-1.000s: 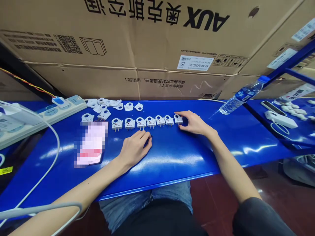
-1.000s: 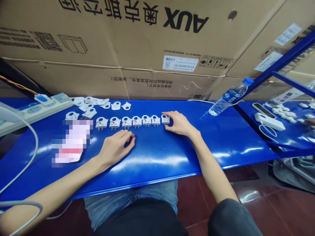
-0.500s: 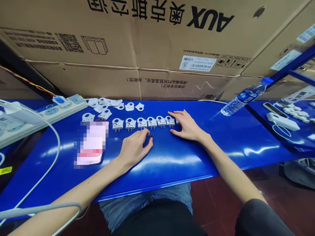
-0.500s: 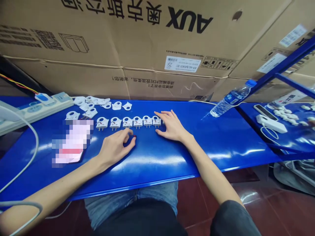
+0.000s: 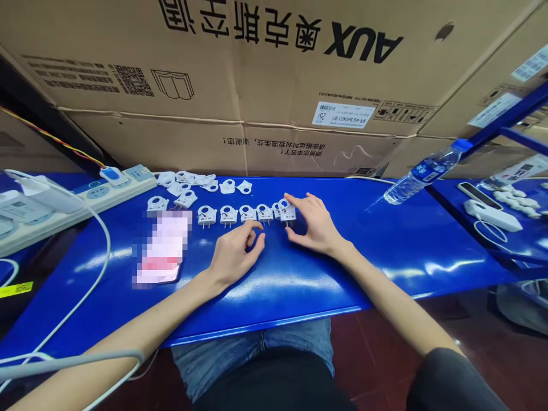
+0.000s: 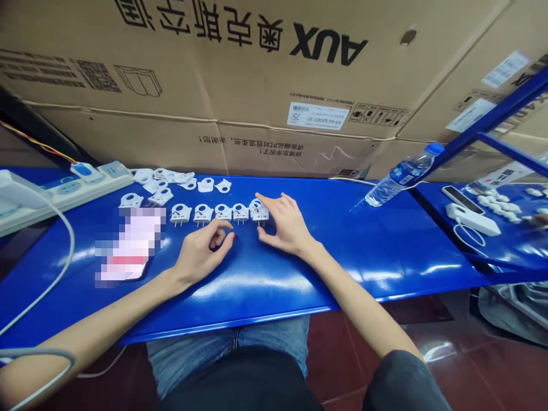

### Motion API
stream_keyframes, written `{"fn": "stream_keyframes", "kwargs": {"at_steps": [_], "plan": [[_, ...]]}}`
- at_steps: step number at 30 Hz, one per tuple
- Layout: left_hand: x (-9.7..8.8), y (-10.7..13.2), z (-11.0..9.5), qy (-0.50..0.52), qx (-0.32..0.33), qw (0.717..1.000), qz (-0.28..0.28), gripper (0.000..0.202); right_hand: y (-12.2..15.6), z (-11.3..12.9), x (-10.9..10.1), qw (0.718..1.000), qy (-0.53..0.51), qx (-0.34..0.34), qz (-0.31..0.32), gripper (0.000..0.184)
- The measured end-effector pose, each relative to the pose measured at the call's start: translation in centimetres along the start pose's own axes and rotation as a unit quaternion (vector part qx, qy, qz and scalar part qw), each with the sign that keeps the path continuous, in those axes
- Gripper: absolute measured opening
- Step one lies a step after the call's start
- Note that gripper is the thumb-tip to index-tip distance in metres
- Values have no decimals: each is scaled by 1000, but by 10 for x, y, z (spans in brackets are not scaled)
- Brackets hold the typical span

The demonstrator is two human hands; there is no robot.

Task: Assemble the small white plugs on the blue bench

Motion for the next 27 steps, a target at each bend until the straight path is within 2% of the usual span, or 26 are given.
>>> {"fn": "stream_keyframes", "kwargs": {"at_steps": [3, 6, 11, 16, 22, 27], "plan": [[-2, 0, 0, 4, 12, 999, -33, 13, 1, 29, 4, 999, -8, -45, -6, 74], [-4, 0, -2, -1, 31, 998, -48, 13, 3, 43, 8, 998, -22, -58, 2, 75], [-3, -3, -2, -7, 40, 999, -32, 16, 6, 42, 12, 998, -31, -56, -4, 78], [-3, -5, -2, 28, 38, 999, -26, 14, 6, 43, 13, 997, -10, -70, -1, 71], [-3, -9, 2, 104, -17, 994, -28, 9, 5, 46, 13, 996, 18, -87, 16, 62], [-3, -10, 1, 132, -50, 989, -40, 12, 4, 45, 13, 996, 18, -79, 28, 64]]}}
Point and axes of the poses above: each hand's wrist, its own y-axis away from the middle knuckle, its own x-axis out of the palm, z = x × y, the point moved 5 cm from there along -y, towards the middle knuckle, and after that the axes turned 8 degrees about y, right-handed, at the moved point
